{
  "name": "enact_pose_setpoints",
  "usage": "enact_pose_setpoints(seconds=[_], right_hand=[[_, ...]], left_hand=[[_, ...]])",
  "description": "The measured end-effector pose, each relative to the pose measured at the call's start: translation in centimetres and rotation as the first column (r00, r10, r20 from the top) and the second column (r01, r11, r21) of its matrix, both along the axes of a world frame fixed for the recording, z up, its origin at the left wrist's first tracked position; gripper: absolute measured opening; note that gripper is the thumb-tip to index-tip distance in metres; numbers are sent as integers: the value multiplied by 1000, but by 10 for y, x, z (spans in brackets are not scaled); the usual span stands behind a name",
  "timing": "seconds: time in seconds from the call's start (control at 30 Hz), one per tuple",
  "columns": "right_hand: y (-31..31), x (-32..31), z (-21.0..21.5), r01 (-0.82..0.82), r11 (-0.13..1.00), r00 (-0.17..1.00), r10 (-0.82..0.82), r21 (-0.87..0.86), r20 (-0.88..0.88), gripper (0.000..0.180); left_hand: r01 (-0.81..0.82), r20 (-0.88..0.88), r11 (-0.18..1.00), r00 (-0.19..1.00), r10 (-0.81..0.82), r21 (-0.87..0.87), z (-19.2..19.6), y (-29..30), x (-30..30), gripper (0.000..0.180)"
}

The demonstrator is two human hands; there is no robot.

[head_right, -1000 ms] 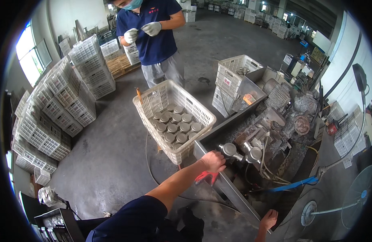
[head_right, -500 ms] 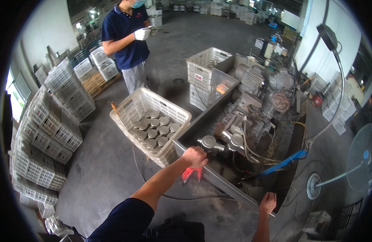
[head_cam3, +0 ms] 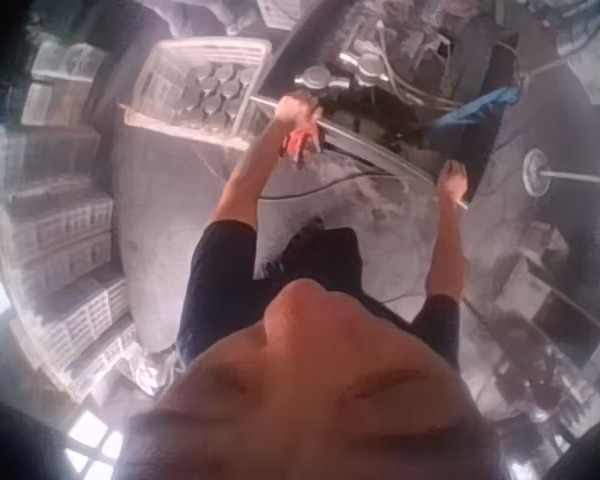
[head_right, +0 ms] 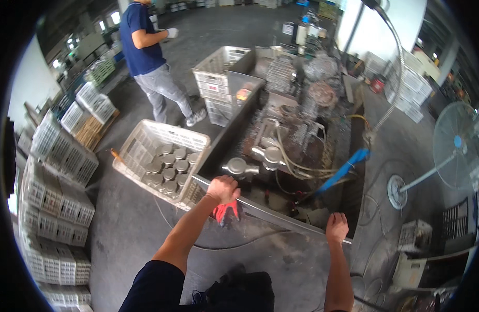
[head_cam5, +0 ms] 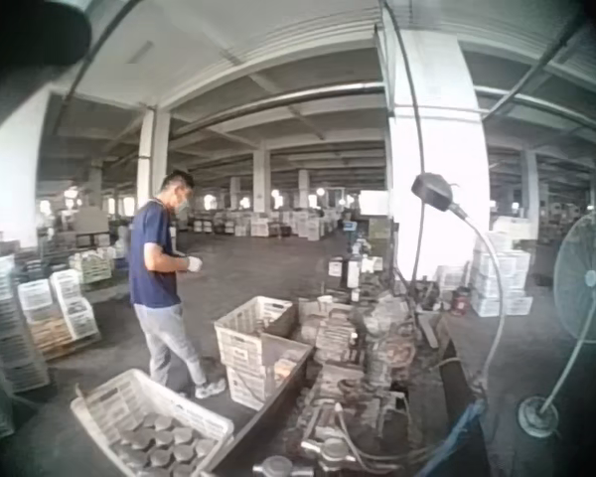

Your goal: The person puts on gloves, picks up and turns a metal component by hand, and uses a scraper to scrape metal shavings from a machine surface.

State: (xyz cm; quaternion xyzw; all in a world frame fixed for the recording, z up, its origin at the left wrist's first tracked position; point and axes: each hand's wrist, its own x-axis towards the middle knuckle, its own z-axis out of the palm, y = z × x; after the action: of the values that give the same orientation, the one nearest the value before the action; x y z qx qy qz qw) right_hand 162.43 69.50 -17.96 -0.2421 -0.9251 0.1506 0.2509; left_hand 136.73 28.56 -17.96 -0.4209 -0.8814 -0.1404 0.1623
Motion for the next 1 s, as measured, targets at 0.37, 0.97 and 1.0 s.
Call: enact_pose_setpoints(seconds=[0.37,0.97,1.0], right_hand=[[-2,-2,5,6,1000,1000,-5,-13,13,11],[-3,-5,2,26,999,999,-26,-25,28,11],[-3,-5,3,27,999,999,-26,-26,32,11]], left_hand=[[36,-22,999,999,-35,40,1,3,-3,22],[42,-8,998,999,-41,43,1,3,-5,20],[42,-3,998,999,-42,41,1,3,-5,20]])
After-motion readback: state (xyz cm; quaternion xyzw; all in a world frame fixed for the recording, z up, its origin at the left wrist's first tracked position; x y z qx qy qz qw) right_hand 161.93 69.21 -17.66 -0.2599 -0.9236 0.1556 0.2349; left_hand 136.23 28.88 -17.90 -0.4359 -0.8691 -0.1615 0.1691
